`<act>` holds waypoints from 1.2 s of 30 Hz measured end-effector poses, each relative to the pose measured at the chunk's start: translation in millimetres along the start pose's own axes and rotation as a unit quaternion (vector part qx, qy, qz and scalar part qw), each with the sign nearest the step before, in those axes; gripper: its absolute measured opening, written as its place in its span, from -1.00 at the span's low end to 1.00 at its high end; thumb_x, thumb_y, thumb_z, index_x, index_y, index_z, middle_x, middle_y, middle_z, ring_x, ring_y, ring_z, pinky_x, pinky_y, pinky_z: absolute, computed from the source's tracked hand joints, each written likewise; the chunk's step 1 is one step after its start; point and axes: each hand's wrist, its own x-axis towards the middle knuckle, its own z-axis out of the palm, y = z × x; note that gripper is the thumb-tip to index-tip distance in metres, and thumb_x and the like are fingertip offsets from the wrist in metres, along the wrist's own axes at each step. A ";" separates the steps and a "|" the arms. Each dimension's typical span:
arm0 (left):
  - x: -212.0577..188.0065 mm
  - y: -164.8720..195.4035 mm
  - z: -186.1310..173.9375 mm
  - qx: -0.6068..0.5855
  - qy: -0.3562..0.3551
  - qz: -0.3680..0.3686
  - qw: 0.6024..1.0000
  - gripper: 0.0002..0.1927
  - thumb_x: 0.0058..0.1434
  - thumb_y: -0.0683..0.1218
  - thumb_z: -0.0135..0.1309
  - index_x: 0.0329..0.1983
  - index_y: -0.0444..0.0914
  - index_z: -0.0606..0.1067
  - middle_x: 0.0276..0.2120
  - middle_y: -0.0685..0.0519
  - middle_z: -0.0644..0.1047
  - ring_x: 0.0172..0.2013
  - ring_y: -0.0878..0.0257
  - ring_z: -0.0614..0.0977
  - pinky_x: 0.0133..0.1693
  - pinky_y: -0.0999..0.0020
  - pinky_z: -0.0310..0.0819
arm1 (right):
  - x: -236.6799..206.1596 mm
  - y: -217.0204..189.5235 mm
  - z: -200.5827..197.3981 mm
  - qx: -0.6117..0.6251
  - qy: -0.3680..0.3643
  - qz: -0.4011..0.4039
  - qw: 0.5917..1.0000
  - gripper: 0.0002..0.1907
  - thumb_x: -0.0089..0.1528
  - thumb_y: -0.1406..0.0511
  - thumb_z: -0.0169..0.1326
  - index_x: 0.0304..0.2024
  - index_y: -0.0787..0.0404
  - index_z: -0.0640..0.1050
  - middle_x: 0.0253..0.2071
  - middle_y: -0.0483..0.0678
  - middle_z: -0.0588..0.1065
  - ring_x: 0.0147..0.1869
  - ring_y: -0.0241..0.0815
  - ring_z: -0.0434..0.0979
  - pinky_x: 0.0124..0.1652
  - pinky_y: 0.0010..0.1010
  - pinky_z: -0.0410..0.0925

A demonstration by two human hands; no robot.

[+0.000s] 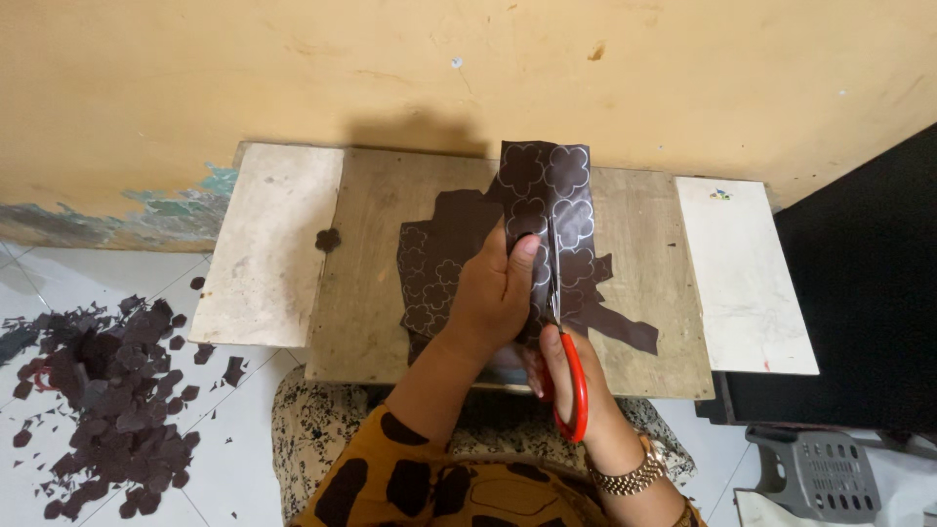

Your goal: The person uses red-handled scissors to cut a dark brown patterned fabric into smaller pieces on a wooden board. They repeatedly trim the edges and separate sections, accumulating cut pieces on the floor.

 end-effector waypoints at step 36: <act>4.4 6.4 -1.7 -0.085 -0.021 -0.120 0.989 -0.65 0.39 0.08 -0.01 -0.07 -0.32 0.49 -0.41 -0.14 0.60 -0.39 0.14 0.59 -0.31 0.27 0.51 | 6.5 -18.5 -7.9 -0.083 0.045 0.057 0.994 -0.47 0.36 -0.08 -0.17 -0.36 0.22 0.47 -0.67 -0.18 0.29 -0.64 -0.34 0.22 -0.60 -0.49 0.15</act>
